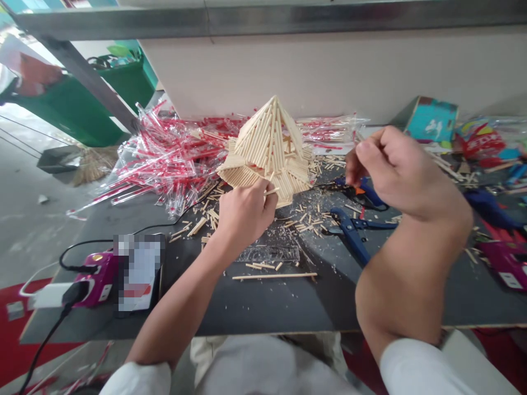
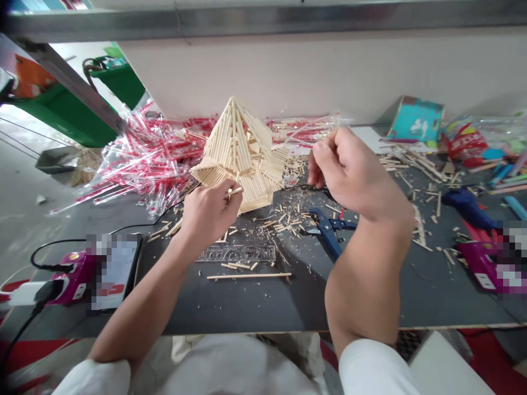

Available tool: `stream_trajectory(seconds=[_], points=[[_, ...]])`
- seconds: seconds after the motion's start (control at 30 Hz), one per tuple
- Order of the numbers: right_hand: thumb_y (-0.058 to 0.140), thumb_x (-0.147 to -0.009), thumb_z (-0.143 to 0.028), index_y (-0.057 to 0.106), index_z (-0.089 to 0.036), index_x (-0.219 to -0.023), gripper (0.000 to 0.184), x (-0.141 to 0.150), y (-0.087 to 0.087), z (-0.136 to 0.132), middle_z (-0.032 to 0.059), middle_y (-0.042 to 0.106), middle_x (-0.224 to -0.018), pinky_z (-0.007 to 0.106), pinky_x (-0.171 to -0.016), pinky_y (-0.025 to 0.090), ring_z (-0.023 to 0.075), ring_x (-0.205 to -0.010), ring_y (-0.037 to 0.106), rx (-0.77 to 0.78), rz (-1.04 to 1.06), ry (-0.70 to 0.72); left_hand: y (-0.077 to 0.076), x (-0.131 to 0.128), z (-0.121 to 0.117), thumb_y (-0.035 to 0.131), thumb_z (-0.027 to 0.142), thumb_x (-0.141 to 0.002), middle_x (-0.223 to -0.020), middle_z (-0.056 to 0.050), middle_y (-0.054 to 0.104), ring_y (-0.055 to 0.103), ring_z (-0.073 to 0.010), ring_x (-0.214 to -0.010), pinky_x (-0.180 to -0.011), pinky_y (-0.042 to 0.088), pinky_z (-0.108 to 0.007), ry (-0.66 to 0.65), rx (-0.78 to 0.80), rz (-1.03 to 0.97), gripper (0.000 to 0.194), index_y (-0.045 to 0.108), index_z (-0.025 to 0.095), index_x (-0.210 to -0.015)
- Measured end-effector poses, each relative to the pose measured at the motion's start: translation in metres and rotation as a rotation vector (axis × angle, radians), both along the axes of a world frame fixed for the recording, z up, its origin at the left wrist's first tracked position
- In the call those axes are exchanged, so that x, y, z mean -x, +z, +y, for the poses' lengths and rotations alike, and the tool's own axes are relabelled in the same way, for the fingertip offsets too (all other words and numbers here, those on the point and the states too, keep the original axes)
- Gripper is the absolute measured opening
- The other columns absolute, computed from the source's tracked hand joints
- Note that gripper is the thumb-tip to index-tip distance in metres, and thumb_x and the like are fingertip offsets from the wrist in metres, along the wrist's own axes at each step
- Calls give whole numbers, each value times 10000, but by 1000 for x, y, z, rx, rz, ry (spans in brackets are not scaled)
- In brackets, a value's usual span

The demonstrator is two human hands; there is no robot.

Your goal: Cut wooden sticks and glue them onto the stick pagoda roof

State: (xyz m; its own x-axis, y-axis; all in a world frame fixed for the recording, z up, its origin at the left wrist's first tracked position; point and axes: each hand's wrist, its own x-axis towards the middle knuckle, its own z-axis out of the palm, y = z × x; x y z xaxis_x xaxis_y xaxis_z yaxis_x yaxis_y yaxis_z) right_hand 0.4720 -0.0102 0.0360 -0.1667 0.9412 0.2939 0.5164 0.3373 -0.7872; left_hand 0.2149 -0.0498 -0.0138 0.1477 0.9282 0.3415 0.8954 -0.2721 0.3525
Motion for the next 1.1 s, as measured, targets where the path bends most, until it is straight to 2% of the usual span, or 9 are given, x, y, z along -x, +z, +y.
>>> stream_trajectory(seconds=[0.1,0.17,0.27,0.43,0.57,0.63,0.73,0.9,1.1], points=[[687,-944,-361,569,-228,-849,201,7,-4,7,32,680,-698,335,-570,483,163,-596,641,-3,-12,-118,-3,-1,2,492,303,-966,-590,-54,629,449,-133,-473,-514,205,-284,6,-15,15,265,723,181,-925],[699,-927,-300,672,-198,-903,108,13,-7,10,54,732,-778,325,-554,501,163,-597,669,-22,-1,-152,-6,-2,3,491,297,-971,-603,-56,636,452,-135,-473,-513,197,-288,6,-21,23,255,717,184,-941],[654,-958,-304,753,-195,-1014,158,21,-9,10,67,772,-926,325,-563,560,176,-656,724,-83,20,-132,-8,-5,5,497,282,-969,-604,-57,632,452,-137,-470,-515,181,-294,11,-26,29,235,709,185,-945],[619,-961,-202,780,-246,-1050,190,25,-7,8,46,791,-1001,386,-774,647,226,-865,776,-90,-59,-99,-13,-7,6,486,287,-981,-601,-57,626,451,-141,-466,-517,165,-298,25,-44,56,234,695,188,-945],[617,-924,-130,750,-264,-1180,319,27,-8,11,47,768,-1177,476,-992,598,274,-1089,733,-132,-150,-71,-15,-7,6,473,305,-994,-613,-60,635,452,-143,-472,-520,174,-297,33,-45,47,239,679,191,-950],[658,-906,-160,742,-247,-1178,297,31,-8,12,66,756,-1206,493,-1005,580,295,-1121,709,-203,-166,-105,-14,-8,6,473,302,-997,-619,-61,634,441,-138,-475,-525,178,-299,35,-43,34,237,675,187,-952],[687,-931,-292,731,-239,-1114,196,40,-9,10,94,766,-1095,431,-877,605,264,-968,731,-230,-79,-136,-12,-8,7,465,308,-1005,-637,-60,639,416,-130,-478,-530,185,-297,38,-20,-9,248,676,186,-956],[596,-989,-386,683,-207,-1172,270,59,-13,1,80,773,-937,362,-652,582,172,-601,687,-152,-75,-74,-9,-9,10,443,358,-1030,-587,-31,570,381,-129,-483,-535,214,-295,36,58,-107,321,634,189,-837],[622,-943,-269,657,-204,-1217,284,75,-14,-5,55,789,-887,373,-660,595,184,-570,690,-113,-140,-71,-6,-9,9,412,361,-1045,-611,-22,594,474,-143,-530,-553,257,-295,44,80,-116,335,655,206,-874]])
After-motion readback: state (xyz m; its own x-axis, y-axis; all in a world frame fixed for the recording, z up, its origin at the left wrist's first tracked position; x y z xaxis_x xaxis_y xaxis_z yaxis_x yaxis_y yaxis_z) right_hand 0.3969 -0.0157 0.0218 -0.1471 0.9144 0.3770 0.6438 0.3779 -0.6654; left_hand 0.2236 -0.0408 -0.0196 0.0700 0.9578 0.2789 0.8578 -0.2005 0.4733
